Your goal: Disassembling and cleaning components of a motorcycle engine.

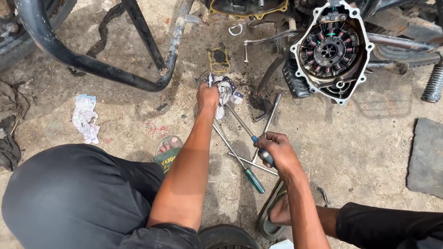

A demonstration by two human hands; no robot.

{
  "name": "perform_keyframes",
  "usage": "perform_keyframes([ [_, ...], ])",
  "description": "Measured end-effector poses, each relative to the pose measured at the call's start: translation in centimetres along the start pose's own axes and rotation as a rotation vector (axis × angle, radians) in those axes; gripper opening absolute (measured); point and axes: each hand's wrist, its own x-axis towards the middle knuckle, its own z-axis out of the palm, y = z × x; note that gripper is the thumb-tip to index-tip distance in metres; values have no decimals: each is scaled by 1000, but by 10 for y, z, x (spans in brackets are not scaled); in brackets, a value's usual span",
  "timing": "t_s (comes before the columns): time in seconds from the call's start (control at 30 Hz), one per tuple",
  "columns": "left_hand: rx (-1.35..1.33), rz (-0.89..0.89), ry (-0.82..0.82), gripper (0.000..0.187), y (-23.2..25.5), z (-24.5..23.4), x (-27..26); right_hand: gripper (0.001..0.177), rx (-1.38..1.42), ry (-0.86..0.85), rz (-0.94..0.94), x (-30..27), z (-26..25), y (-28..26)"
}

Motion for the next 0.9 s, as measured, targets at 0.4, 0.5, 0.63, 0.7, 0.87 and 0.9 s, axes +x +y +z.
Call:
perform_keyframes([
  [0.4,516,207,147,28,125,-60,-34,12,113,194,-249,-109,2,-85],
  [0.5,531,192,73,51,158,-67,-72,12,348,185,-326,-81,0,-60],
  [0.63,448,495,245,55,158,-32,-74,15,448,194,-351,-18,11,-59],
  [0.7,63,513,157,16,178,-21,-87,11,579,182,-367,1,21,-65],
  [0.87,-105,476,133,8,211,-5,-98,10,667,157,-365,22,29,-55],
  [0.9,-117,503,150,8,211,-4,-101,10,716,164,-361,25,29,-52],
])
